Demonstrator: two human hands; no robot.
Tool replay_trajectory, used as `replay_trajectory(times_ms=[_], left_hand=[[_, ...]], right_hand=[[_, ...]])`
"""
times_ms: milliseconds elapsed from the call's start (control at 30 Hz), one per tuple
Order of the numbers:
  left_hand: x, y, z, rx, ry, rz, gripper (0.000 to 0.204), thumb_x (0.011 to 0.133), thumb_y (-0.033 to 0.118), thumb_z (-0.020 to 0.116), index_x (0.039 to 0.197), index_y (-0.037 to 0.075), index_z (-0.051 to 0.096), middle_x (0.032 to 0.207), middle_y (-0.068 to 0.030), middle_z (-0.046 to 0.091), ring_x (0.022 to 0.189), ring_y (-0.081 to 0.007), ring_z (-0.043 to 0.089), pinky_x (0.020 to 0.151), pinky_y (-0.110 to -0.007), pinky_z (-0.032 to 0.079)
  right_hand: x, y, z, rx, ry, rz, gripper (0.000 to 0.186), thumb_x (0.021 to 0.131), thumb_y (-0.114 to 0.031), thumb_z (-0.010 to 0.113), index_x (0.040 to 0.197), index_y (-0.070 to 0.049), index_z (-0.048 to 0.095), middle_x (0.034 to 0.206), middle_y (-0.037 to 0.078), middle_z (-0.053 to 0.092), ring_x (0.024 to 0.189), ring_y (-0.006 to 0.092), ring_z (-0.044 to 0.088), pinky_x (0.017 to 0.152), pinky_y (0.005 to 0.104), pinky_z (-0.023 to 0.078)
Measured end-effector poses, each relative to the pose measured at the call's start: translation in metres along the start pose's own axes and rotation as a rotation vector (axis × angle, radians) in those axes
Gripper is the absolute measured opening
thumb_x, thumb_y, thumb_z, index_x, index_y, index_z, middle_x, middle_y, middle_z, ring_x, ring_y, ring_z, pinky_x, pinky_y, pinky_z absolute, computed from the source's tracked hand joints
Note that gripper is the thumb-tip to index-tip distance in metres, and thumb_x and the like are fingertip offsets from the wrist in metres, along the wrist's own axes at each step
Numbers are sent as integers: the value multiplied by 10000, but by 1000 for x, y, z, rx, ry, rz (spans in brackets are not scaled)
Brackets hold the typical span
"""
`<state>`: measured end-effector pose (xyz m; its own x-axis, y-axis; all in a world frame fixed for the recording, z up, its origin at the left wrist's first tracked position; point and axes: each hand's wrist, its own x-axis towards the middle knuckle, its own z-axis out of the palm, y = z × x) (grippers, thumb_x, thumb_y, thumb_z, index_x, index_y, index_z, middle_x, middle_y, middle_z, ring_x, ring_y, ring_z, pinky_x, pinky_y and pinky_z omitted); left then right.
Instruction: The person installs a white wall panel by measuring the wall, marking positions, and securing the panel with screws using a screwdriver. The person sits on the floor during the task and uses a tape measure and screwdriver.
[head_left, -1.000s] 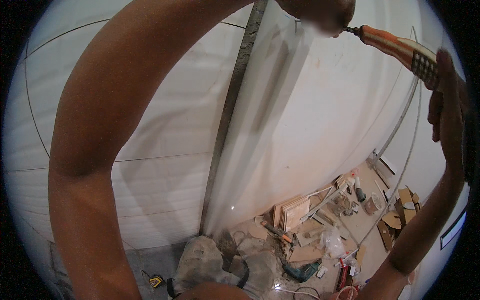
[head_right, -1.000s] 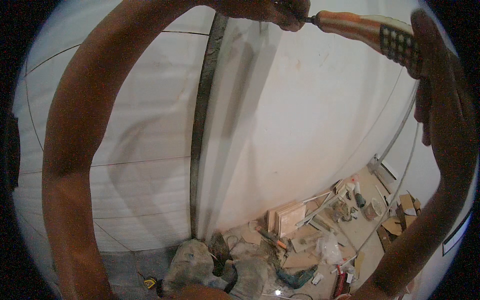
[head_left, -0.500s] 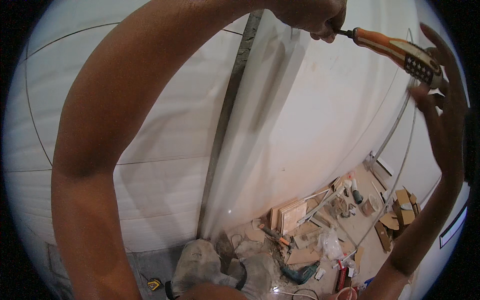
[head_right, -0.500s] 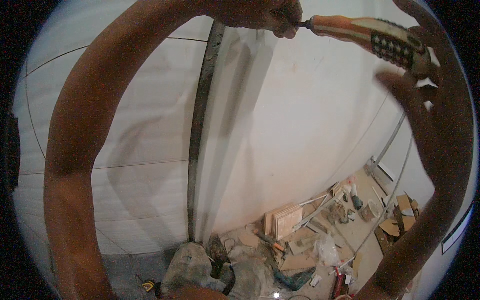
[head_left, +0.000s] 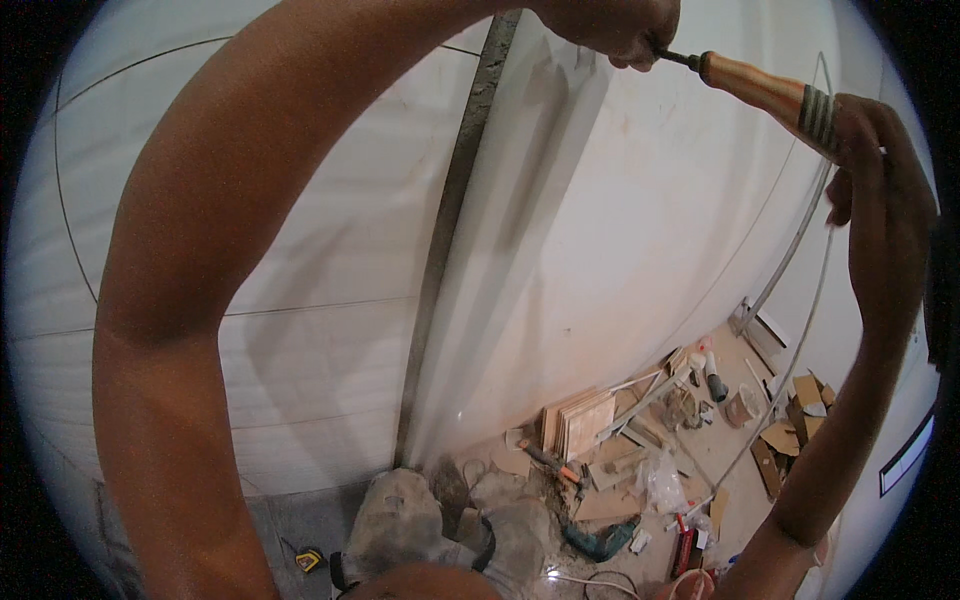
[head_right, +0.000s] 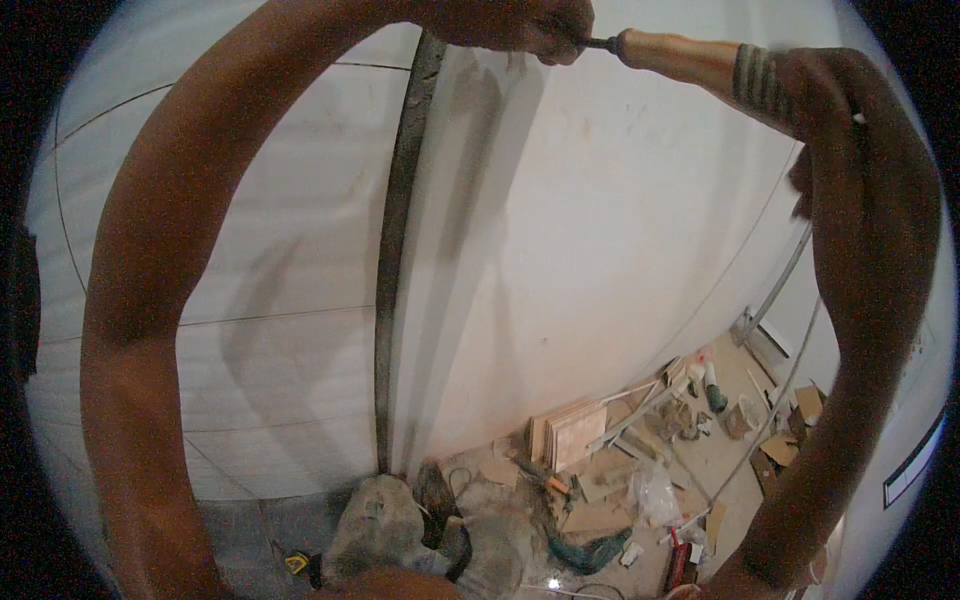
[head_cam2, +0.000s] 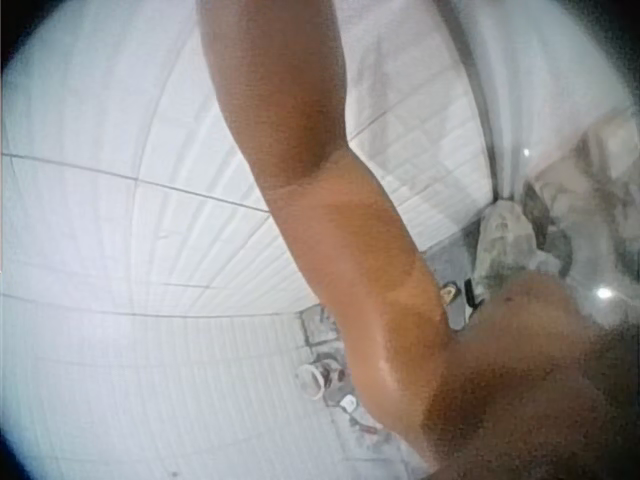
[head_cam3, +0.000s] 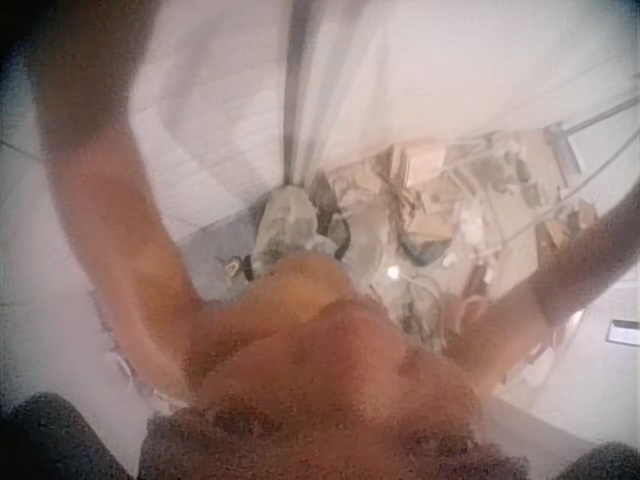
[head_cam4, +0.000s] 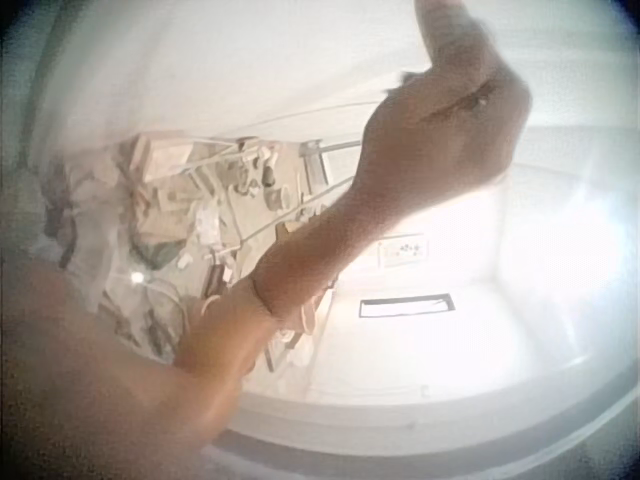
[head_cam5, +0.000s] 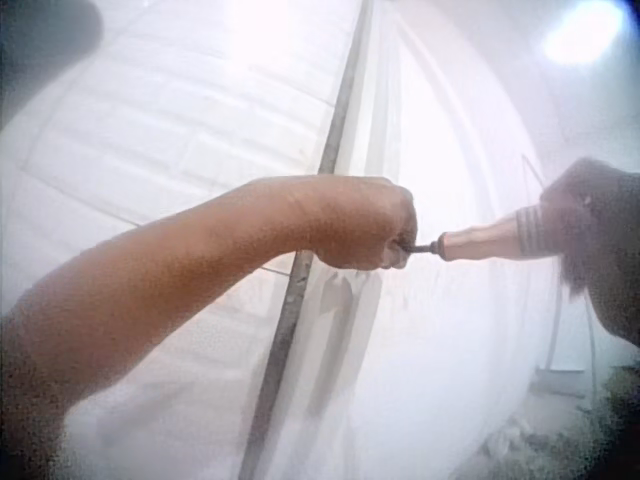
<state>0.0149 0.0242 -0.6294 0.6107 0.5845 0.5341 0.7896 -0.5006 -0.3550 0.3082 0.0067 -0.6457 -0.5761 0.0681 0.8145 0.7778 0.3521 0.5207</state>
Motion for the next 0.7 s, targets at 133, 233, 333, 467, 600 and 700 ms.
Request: replay_trajectory(times_ms=[133, 233, 333, 467, 600, 700], left_hand=[[-2, 2, -6, 8, -31, -10, 210, 918, 147, 627, 1004, -17, 728, 953, -184, 723, 865, -292, 669, 798, -395, 509], [-2, 1, -14, -6, -125, -32, 209, 918, 153, 632, 1004, -10, 731, 932, -177, 725, 850, -285, 666, 772, -388, 503], [-1, 0, -9, 23, -65, -17, 208, 916, 156, 637, 1008, -4, 732, 913, -172, 725, 841, -277, 667, 763, -382, 504], [0, -3, 1, -29, 10, -29, 212, 912, 156, 640, 1007, -10, 730, 907, -175, 725, 832, -278, 669, 771, -383, 508], [0, -7, 2, -40, 15, -12, 212, 909, 156, 637, 1005, -7, 732, 926, -175, 727, 843, -284, 671, 789, -390, 510], [-1, -8, 3, -11, 14, 16, 206, 905, 150, 630, 1004, 2, 735, 937, -171, 728, 854, -284, 673, 797, -391, 510]], right_hand=[[3, -4, 3, -250, 14, -53, 367, 1044, -307, 442, 1366, -148, 522, 1118, 103, 621, 813, 134, 626, 633, 289, 547], [9, -17, 9, -141, 236, -318, 386, 1047, -326, 427, 1398, -178, 493, 1144, 113, 605, 802, 122, 613, 631, 273, 541], [17, -19, 0, 5, -49, -24, 397, 1033, -265, 458, 1422, -188, 461, 1258, 111, 586, 1015, 186, 628, 748, 309, 577], [20, 1, -2, -68, -129, -5, 414, 1013, -198, 498, 1425, -182, 457, 1302, 107, 579, 1153, 227, 616, 824, 330, 592], [14, 15, 5, -258, 141, -531, 439, 1004, -181, 513, 1438, -181, 447, 1241, 106, 607, 1067, 204, 655, 781, 305, 596], [16, 2, 6, -319, -88, -235, 469, 959, -147, 583, 1413, -166, 465, 1233, 102, 614, 1052, 216, 663, 785, 306, 599]])
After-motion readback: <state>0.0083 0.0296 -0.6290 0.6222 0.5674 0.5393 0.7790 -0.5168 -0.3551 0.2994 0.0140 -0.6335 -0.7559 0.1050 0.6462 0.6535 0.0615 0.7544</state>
